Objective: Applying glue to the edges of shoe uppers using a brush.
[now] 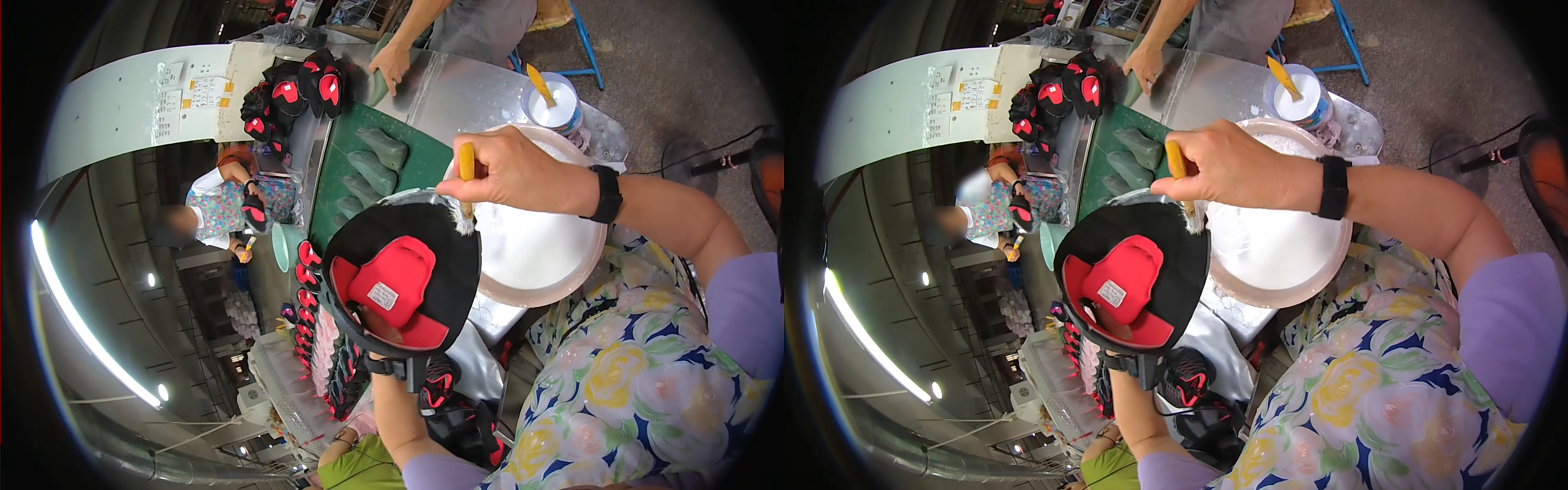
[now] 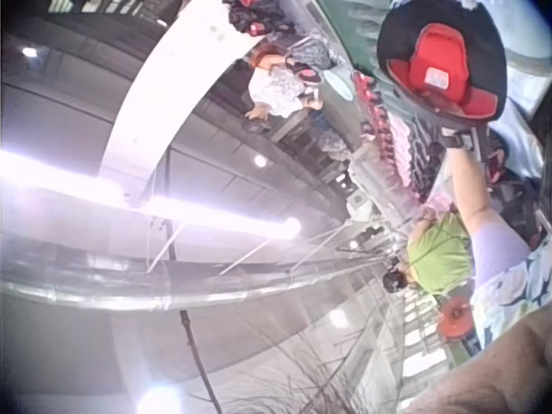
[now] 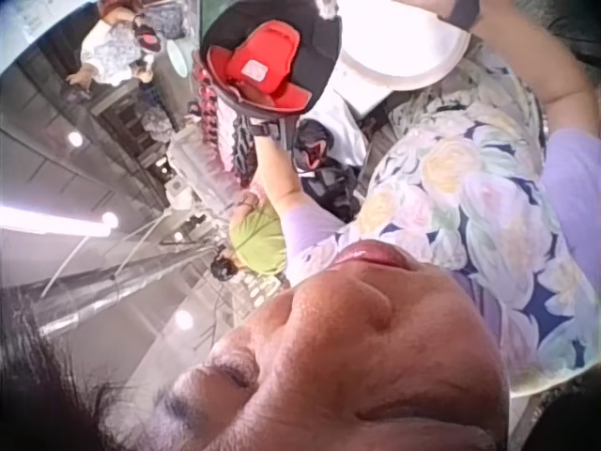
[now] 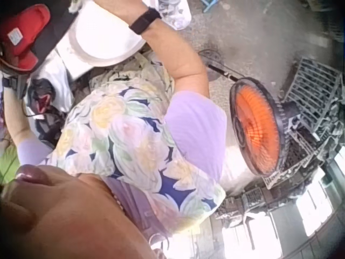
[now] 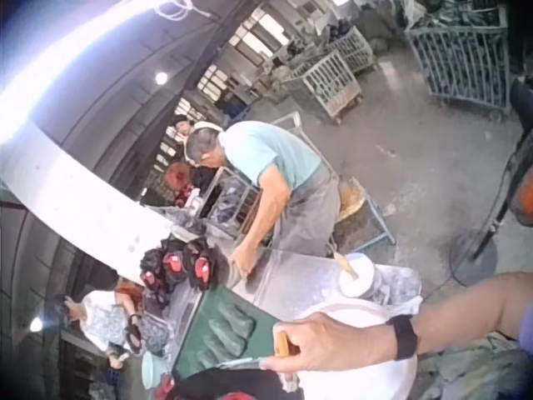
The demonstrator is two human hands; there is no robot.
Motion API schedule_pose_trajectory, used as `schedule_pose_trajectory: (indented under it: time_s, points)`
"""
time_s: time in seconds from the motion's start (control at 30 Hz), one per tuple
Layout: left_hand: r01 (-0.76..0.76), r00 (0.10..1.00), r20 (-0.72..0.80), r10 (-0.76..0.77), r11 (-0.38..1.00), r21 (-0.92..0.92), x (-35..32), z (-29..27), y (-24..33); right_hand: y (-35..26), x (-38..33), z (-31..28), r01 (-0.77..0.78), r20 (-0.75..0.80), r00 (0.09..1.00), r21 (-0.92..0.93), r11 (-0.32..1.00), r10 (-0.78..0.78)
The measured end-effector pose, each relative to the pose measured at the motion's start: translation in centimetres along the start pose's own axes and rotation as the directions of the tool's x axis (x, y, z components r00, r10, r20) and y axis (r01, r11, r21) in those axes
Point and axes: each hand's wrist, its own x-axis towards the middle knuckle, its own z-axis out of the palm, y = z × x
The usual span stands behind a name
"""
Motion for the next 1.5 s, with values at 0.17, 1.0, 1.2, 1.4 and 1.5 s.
schedule_pose_trajectory:
  time_s: [0.17, 1.0, 1.2, 1.4, 1.5]
  points:
    - [-0.008, 0.999, 0.052, 0.016, 0.989, -0.148, -1.5, 2.2, -1.4, 0.2, -1.8, 1.7, -0.231, -0.060, 0.967, 0.212, 0.950, 0.248]
    - [-0.314, 0.949, 0.107, 0.295, 0.877, 0.364, -6.8, 6.0, 4.3, -2.2, -1.4, 3.9, 0.814, -0.074, 0.564, 0.215, 0.539, -0.823]
    - [-0.180, 0.981, 0.131, 0.145, 0.934, 0.309, -6.5, 3.4, 3.4, -0.5, -0.5, 3.2, 0.714, 0.131, 0.695, -0.015, 0.700, -0.707]
    - [-0.114, 0.992, 0.093, 0.091, 0.953, 0.281, -5.2, -0.7, 1.6, 0.0, -1.2, 1.4, 0.107, 0.373, 0.916, 0.126, 0.986, -0.147]
    - [-0.102, 0.993, 0.081, 0.084, 0.959, 0.266, -4.7, -1.9, 0.8, 0.3, -1.7, 0.3, -0.089, 0.416, 0.903, -0.055, 0.994, 0.104]
